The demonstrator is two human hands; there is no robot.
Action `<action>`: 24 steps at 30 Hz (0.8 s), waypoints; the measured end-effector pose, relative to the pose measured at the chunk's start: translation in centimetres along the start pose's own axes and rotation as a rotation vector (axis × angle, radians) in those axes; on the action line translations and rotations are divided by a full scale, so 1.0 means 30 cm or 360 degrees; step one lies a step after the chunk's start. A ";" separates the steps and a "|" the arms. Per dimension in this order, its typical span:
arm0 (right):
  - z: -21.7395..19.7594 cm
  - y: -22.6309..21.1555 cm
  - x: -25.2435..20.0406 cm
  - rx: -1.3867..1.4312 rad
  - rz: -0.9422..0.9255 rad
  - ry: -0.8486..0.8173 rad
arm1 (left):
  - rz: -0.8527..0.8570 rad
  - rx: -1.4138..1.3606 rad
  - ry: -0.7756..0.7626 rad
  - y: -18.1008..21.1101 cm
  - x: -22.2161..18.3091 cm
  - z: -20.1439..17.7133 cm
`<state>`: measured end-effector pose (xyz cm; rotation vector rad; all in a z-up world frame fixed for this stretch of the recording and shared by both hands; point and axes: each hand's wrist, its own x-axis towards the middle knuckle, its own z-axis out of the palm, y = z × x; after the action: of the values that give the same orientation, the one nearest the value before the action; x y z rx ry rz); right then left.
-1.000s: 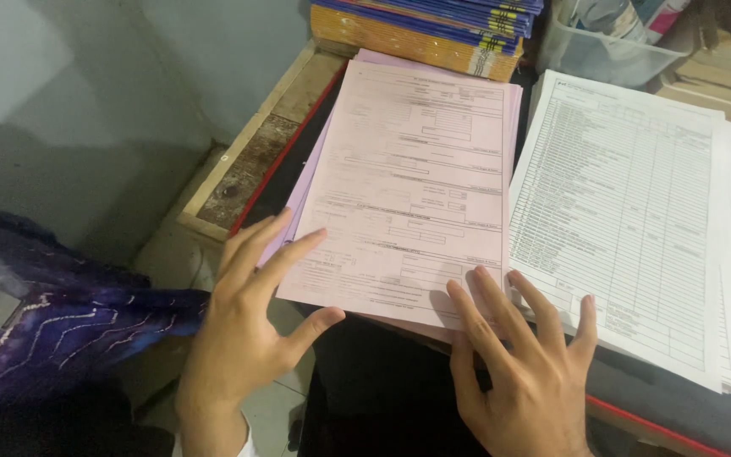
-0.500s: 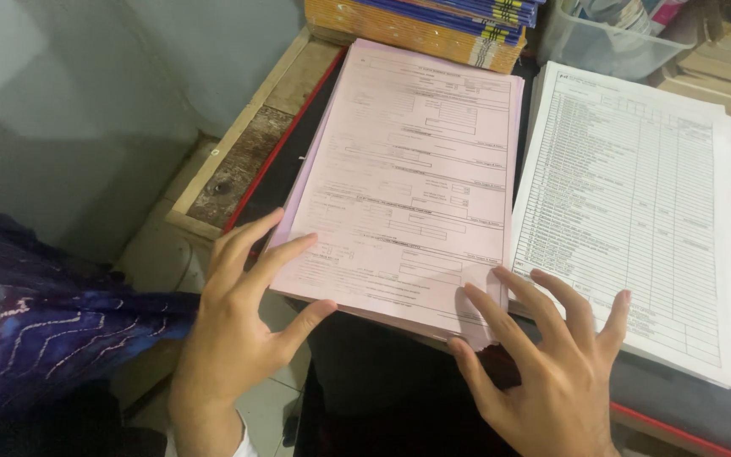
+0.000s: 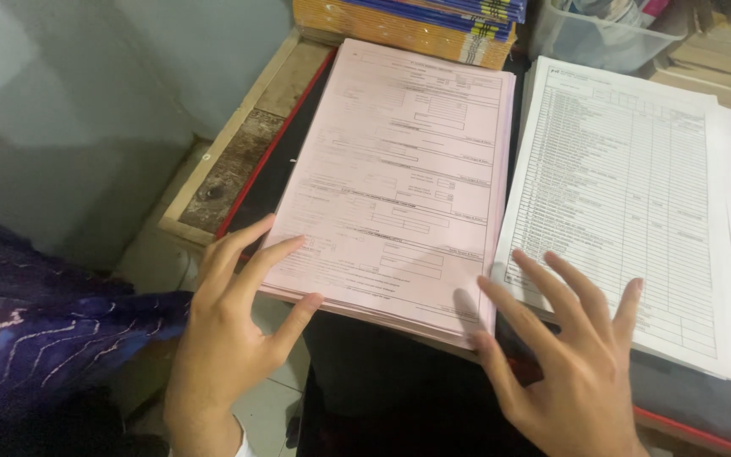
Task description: Sorting and organizing various printed forms and documents on a desk
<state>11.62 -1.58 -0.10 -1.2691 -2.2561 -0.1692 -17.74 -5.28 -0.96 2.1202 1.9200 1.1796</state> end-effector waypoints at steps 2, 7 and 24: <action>-0.021 0.050 -0.021 -0.0015 0.0064 -0.0075 | 0.0017 0.0024 0.0013 0.003 -0.003 0.001; -0.067 0.171 -0.095 -0.0129 0.0172 -0.0167 | 0.0090 0.0035 -0.0007 0.009 0.008 0.000; -0.108 0.195 -0.122 -0.0209 0.0031 0.0275 | 0.0900 -0.0066 0.0006 0.440 0.097 0.225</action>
<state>19.20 -2.29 -0.12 -1.2902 -2.1131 -0.4104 -3.21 -2.80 2.37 2.7300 1.3056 1.2725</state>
